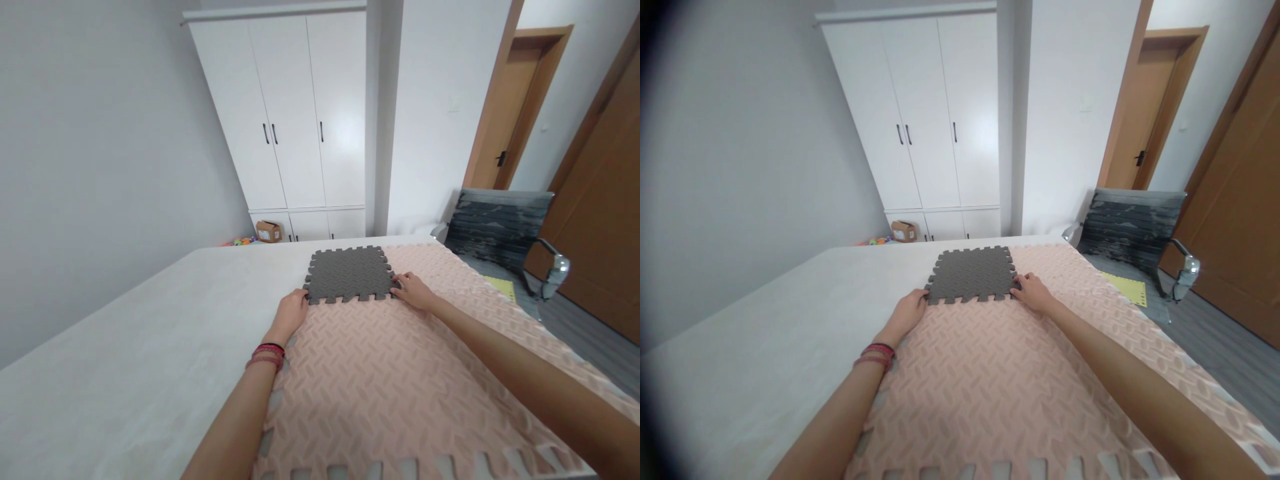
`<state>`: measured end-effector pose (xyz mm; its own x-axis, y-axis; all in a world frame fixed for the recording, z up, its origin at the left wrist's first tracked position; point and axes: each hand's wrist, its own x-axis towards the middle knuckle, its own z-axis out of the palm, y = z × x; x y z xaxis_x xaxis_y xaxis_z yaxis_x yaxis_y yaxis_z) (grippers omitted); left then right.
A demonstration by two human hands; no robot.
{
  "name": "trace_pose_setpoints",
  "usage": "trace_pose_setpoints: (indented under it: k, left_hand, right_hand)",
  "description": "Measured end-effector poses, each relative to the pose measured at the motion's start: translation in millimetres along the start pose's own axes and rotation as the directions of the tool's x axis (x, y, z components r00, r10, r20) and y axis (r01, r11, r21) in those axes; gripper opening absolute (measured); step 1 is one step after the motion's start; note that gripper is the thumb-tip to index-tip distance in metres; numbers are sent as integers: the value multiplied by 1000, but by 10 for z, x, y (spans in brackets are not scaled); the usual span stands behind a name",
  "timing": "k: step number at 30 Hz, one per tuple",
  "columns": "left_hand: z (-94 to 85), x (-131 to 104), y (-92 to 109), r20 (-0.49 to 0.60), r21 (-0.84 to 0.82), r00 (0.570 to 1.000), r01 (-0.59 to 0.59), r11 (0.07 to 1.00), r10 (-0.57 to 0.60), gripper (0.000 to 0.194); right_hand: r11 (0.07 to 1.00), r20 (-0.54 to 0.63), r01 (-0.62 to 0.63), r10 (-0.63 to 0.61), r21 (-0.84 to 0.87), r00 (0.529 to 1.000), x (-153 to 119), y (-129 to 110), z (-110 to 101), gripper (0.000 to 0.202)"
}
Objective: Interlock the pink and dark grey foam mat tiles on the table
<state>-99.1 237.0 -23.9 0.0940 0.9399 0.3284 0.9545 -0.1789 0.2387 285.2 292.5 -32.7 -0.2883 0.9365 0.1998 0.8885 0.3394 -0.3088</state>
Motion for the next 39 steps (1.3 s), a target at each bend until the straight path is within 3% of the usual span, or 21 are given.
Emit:
trace_pose_setpoints:
  k: [11,20,26,30,34,39]
  left_hand:
    - [-14,20,95,53,73,996,66,995,-70,28]
    - [-28,30,160,65,144,992,97,985,-108,31]
    - [-262,34,225,54,161,996,64,985,-74,35]
    - [-417,0,376,75,130,996,-49,990,39,40]
    - [-285,-135,661,164,89,969,-200,976,184,42]
    - [-70,-279,836,230,105,952,-231,967,202,43]
  right_hand:
    - [1000,45,28,-28,8,999,56,75,3,34]
    - [987,-32,44,-49,-152,998,-120,-123,-42,40]
    - [961,-23,37,-45,-275,999,-194,-264,-102,37]
    - [943,-42,29,-46,-333,998,-243,-360,-115,37]
    - [909,-2,95,-105,-406,995,-234,-453,-98,34]
    - [898,53,123,-111,-423,992,-198,-503,-73,33]
